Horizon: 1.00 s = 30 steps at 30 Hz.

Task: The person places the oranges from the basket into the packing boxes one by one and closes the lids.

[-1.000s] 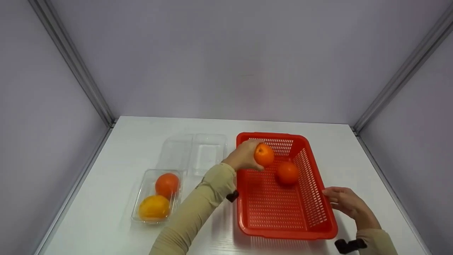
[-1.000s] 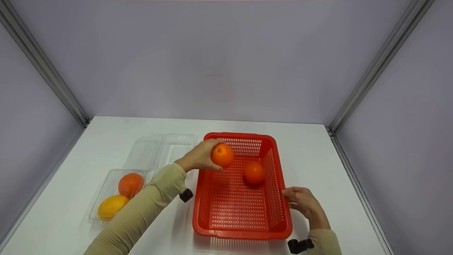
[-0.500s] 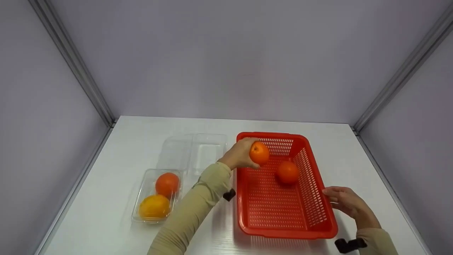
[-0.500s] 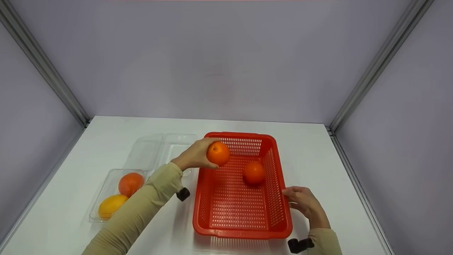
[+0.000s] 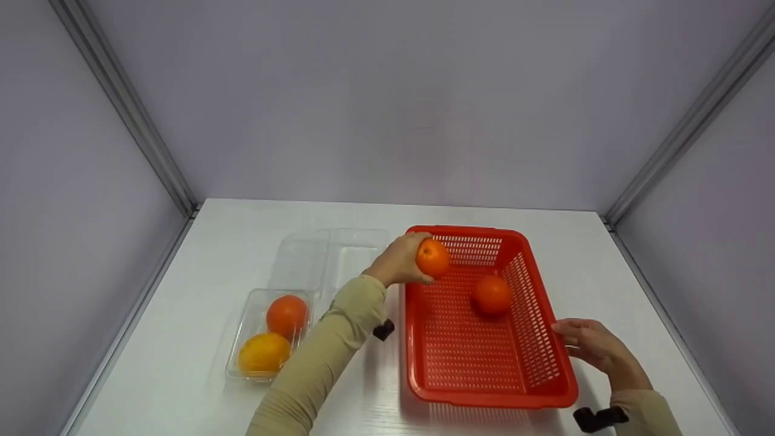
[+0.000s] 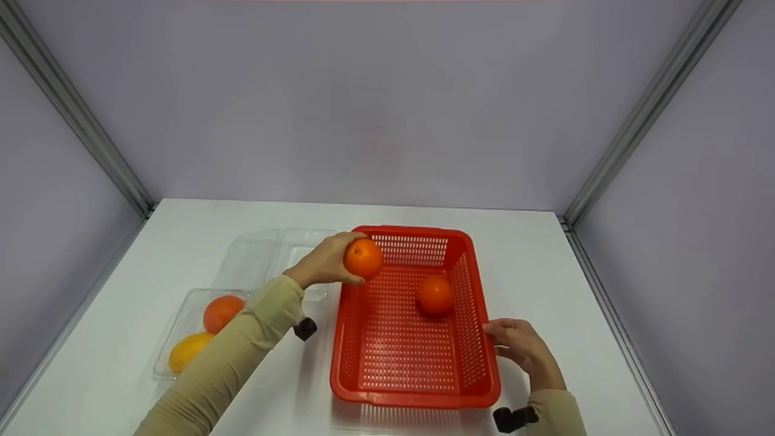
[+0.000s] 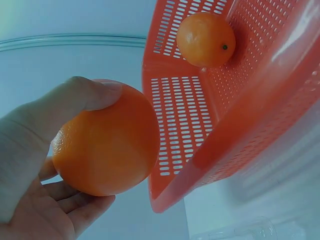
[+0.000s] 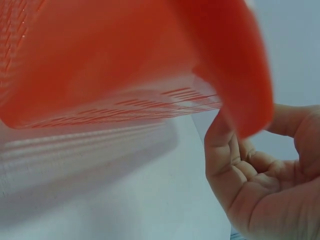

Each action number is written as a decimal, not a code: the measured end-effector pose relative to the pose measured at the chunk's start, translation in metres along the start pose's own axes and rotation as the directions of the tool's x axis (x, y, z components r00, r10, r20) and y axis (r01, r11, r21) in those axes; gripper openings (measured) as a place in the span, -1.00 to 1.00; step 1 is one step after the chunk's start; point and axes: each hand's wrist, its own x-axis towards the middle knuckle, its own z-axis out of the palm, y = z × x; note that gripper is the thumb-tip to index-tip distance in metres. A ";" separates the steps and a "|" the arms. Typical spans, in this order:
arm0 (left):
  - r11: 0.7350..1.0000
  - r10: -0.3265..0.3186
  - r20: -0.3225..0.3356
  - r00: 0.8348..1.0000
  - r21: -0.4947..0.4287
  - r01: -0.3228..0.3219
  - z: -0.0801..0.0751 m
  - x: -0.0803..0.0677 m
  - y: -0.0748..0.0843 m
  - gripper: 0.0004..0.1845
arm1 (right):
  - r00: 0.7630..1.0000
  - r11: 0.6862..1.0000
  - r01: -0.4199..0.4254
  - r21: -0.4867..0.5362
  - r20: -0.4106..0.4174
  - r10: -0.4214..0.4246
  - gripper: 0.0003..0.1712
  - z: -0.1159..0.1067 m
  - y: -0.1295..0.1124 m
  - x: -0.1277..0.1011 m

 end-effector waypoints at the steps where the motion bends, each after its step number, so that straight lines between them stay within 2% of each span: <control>1: 1.000 -0.005 -0.001 1.000 -0.006 0.005 -0.001 0.000 -0.001 -0.07 | 1.000 1.000 0.000 -0.002 -0.002 0.000 -0.62 0.000 0.000 0.000; 6: 0.999 -0.030 -0.009 0.999 -0.015 0.030 -0.005 -0.002 -0.006 -0.07 | 1.000 1.000 0.001 -0.006 0.013 -0.001 -0.60 -0.002 -0.001 0.000; 12: 0.999 -0.035 -0.024 0.999 -0.013 0.034 -0.010 -0.005 -0.011 -0.06 | 1.000 1.000 0.000 0.012 0.019 -0.001 -0.66 -0.002 -0.001 0.000; 20: 0.998 -0.047 -0.037 0.998 -0.039 0.046 -0.014 -0.008 -0.018 -0.06 | 1.000 1.000 -0.012 0.005 -0.002 0.012 -0.62 0.001 -0.002 0.002; 30: 0.998 -0.047 -0.050 0.998 -0.053 0.045 -0.018 -0.010 -0.024 -0.08 | 1.000 1.000 -0.016 0.000 -0.004 0.016 -0.71 0.000 -0.003 0.000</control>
